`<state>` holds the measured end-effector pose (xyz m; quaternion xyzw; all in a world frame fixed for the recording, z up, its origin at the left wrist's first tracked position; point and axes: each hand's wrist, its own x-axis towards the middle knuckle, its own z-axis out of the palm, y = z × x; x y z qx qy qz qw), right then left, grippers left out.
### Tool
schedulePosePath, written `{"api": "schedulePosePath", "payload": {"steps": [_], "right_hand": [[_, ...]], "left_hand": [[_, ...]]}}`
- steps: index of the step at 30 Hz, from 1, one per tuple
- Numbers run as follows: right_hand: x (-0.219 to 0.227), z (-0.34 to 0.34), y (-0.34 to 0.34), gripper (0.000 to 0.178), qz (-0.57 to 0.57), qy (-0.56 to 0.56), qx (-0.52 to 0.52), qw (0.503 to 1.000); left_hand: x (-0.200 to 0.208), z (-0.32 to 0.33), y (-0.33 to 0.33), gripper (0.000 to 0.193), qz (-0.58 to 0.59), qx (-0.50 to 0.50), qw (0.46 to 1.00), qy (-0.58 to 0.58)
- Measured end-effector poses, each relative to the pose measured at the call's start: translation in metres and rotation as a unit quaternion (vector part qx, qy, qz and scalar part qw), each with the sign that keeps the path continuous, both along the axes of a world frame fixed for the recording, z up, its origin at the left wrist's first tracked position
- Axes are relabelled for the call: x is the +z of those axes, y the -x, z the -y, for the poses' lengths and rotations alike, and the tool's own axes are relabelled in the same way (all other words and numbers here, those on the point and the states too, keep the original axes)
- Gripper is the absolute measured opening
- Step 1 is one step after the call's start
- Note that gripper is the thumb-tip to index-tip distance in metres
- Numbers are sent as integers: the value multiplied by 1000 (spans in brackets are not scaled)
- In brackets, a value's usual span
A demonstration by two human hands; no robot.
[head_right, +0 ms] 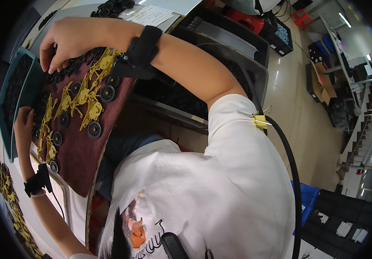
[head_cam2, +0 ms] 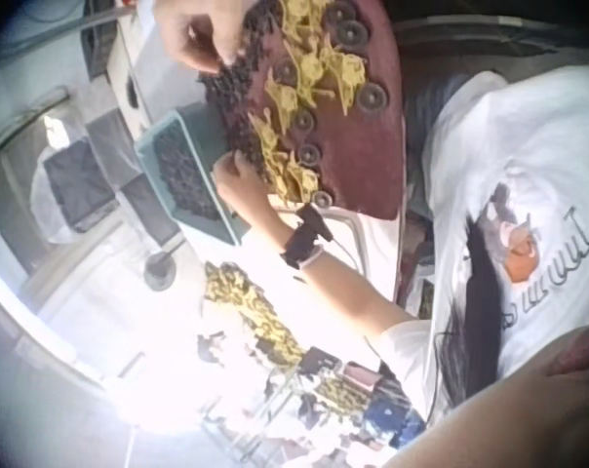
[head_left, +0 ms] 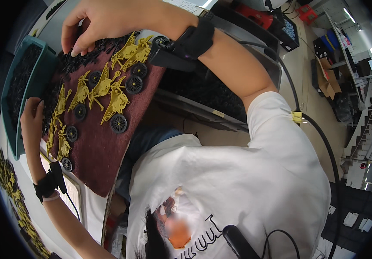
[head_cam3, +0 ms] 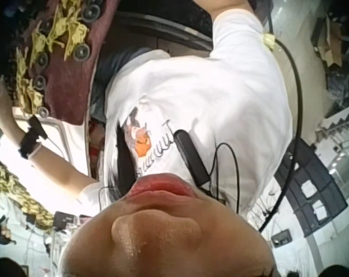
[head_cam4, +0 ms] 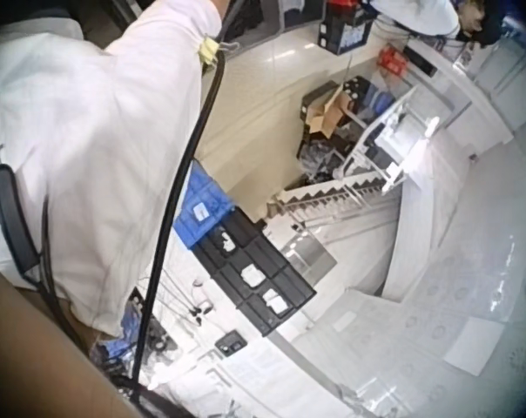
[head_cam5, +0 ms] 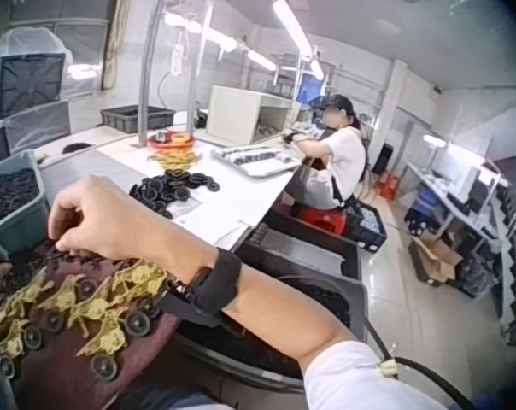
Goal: Assembling small plastic toy motorcycle components at a workstation.
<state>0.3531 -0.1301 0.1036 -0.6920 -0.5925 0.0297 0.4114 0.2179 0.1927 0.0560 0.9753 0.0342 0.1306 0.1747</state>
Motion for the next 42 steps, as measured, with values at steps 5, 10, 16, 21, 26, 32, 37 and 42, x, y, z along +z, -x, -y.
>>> {"api": "schedulePosePath", "payload": {"steps": [5, 10, 16, 21, 26, 32, 37, 42], "right_hand": [[-17, -23, 2, 18, 70, -79, 2, 994], [-14, -12, 32, 16, 3, -85, -11, 996], [-32, -7, 66, 20, -44, -119, -25, 992], [-57, 7, 84, 23, -165, -139, 1, 976], [-74, 21, 95, 16, -522, -227, -41, 821], [-119, 5, 112, 17, -531, -341, -42, 774], [-104, 8, 145, 17, -534, -228, -22, 814], [-105, 12, 168, 15, -387, -159, 29, 908]], "left_hand": [[-14, -15, 0, 16, -33, 2, 999, 35], [-7, -9, 2, 19, -18, 49, 998, -44], [28, -2, 42, 23, 20, 29, 999, 24], [44, 51, 116, 23, -5, 83, 984, 157], [21, 118, 173, 22, 44, 83, 955, 282], [-10, 157, 193, 27, 68, 83, 923, 370], [-20, 160, 201, 16, 40, 105, 902, 416], [-27, 166, 200, 14, 40, 75, 893, 442]]}}
